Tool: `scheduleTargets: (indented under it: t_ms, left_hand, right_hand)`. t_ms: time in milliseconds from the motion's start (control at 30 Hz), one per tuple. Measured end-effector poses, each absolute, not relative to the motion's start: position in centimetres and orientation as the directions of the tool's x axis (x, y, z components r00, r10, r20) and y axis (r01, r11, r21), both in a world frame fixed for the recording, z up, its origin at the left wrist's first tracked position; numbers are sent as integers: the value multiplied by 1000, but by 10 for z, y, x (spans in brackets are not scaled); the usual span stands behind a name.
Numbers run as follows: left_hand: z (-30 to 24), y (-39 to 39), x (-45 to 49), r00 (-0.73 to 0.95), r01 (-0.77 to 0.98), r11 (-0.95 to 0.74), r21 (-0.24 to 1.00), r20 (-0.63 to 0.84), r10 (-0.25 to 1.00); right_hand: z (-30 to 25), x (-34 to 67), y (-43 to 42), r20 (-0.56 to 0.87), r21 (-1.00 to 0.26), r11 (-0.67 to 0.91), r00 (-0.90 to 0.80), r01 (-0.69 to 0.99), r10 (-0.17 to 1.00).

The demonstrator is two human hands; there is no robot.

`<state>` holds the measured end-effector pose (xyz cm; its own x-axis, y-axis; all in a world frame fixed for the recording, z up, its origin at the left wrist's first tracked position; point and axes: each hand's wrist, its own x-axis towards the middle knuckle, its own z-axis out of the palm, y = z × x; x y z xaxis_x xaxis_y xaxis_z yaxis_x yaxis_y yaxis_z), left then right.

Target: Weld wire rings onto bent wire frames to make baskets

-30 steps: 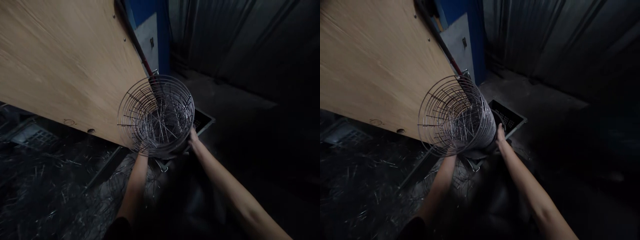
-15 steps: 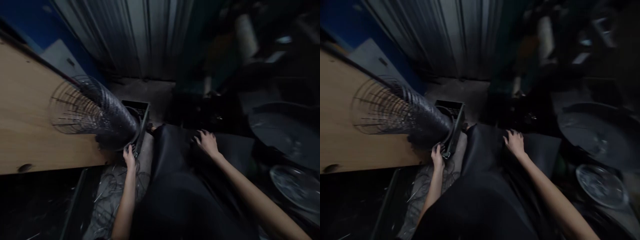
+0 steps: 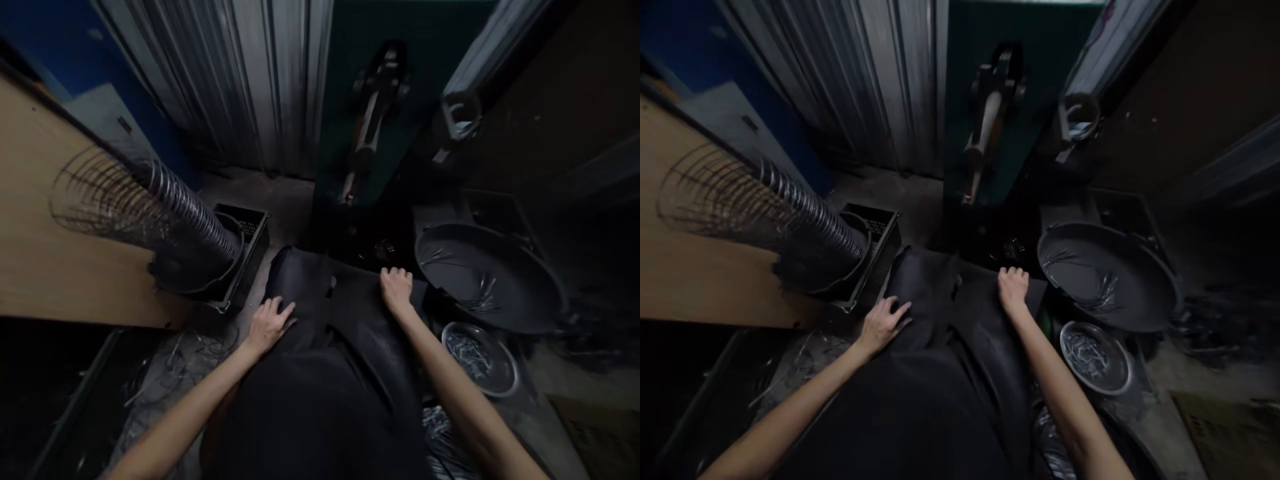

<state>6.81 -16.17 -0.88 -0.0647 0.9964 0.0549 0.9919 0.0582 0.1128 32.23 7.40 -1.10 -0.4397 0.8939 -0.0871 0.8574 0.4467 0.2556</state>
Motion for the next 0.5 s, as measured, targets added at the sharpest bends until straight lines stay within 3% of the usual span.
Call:
scheduleTargets:
  t_ms: [233,400,500]
  left_hand:
    - [-76,-141,6,-7,987,-4,159,70,997]
    - [-87,-138,-40,47,943,-107,314,192,980]
    - [-80,-173,-57,-15,903,-73,424,200,980]
  right_hand:
    - [-24,308,-5,26,70,589,-592,805,805]
    - [-4,303,-28,9,150,529,-537,835,844]
    - [15,326,-46,106,175,432,-453,885,885]
